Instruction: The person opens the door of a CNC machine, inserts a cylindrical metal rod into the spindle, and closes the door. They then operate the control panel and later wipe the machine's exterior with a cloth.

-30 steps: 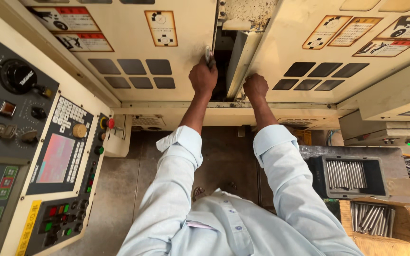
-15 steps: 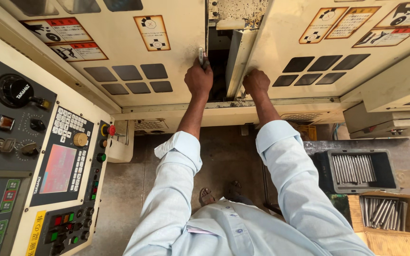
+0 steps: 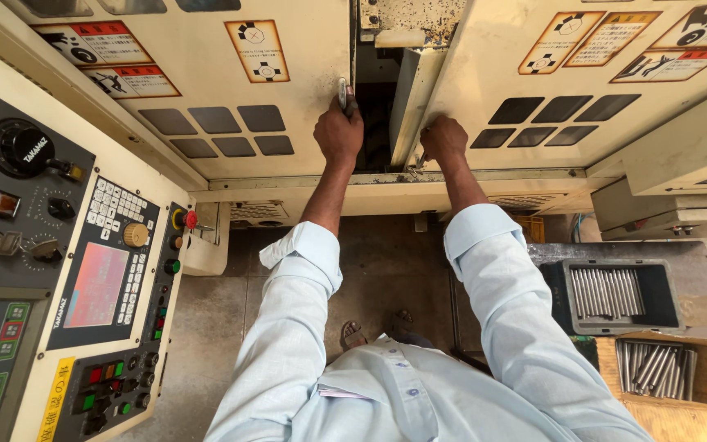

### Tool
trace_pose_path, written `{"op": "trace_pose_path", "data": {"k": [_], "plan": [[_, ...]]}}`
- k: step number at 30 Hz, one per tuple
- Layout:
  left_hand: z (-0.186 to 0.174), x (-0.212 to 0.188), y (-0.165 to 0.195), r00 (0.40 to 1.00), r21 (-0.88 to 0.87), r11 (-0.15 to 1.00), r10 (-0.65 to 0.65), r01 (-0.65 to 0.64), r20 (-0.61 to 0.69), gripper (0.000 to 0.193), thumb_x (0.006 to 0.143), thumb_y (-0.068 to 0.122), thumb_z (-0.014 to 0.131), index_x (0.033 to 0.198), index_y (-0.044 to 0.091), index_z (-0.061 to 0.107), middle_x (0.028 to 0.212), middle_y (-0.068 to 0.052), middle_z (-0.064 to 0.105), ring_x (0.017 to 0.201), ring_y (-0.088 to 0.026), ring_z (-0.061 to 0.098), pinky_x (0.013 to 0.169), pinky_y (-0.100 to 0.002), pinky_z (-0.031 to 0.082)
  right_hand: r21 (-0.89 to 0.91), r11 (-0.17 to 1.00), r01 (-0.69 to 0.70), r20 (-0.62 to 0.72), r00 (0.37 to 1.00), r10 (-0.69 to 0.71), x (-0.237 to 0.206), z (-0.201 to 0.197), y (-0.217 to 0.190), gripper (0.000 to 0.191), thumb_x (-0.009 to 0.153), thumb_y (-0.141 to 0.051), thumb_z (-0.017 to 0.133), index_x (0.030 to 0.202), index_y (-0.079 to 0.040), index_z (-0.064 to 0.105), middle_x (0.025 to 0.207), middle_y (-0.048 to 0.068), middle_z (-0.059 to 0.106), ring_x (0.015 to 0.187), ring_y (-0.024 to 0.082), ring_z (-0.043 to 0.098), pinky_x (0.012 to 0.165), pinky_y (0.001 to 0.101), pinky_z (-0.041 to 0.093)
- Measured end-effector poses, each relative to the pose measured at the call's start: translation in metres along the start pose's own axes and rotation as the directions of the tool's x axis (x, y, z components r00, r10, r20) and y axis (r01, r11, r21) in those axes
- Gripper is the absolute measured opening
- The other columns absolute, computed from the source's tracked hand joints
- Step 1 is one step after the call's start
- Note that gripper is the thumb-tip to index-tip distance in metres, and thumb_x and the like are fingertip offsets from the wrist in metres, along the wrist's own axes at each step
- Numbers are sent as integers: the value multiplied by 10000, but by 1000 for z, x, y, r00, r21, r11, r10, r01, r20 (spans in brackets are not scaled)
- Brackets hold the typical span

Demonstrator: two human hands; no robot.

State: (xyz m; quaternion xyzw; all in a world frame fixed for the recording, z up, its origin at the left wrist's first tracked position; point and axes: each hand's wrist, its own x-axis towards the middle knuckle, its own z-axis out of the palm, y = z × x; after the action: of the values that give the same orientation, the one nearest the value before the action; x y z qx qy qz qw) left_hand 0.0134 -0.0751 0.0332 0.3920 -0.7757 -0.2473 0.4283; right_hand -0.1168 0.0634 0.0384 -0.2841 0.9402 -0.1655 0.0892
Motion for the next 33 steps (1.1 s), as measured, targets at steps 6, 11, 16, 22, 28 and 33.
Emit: {"op": "trace_pose_path", "data": {"k": [6,11,16,22,28,33], "plan": [[1,0,1,1000,-7,1000,3,-3,-6,299,1002,358,610,918,102,739,615,-139,696,591,-384,692,566,-512,539,6,1000,17,2,1000,-17,5,2,3,267,949,-278,620,888,-42,730,632,54,722,723,248,737,678,397,579],[3,-1,1,1000,-8,1000,6,-5,26,341,1022,372,584,891,88,722,574,-111,672,523,-343,679,514,-481,524,54,999,-5,22,1000,4,9,9,7,247,975,-241,573,907,-53,718,603,43,726,667,216,757,651,369,582],[5,-3,4,1000,10,1000,28,-28,-11,370,1033,378,584,842,90,715,571,-119,666,529,-356,669,522,-488,518,28,999,17,22,1000,-18,11,11,11,238,961,-232,591,900,-59,741,627,51,726,697,223,749,648,377,574],[6,-4,10,998,1,999,39,-39,-50,372,1030,378,583,840,88,717,586,-134,672,542,-374,672,525,-501,520,30,999,20,31,999,-21,12,7,12,239,938,-257,617,899,-58,744,689,75,743,758,247,747,671,390,575],[9,-6,11,999,14,1000,-5,6,-36,361,1037,365,590,848,88,720,607,-144,682,570,-390,676,552,-519,522,39,998,51,55,997,-53,15,2,15,261,940,-275,613,914,-42,727,700,81,755,763,260,753,683,416,590],[14,-7,11,997,17,1000,25,-24,-68,322,1012,360,609,903,87,741,635,-155,696,583,-393,683,551,-523,528,75,992,102,42,994,-105,19,2,23,253,908,-241,612,860,-29,742,702,95,744,738,269,748,697,420,588]]}}
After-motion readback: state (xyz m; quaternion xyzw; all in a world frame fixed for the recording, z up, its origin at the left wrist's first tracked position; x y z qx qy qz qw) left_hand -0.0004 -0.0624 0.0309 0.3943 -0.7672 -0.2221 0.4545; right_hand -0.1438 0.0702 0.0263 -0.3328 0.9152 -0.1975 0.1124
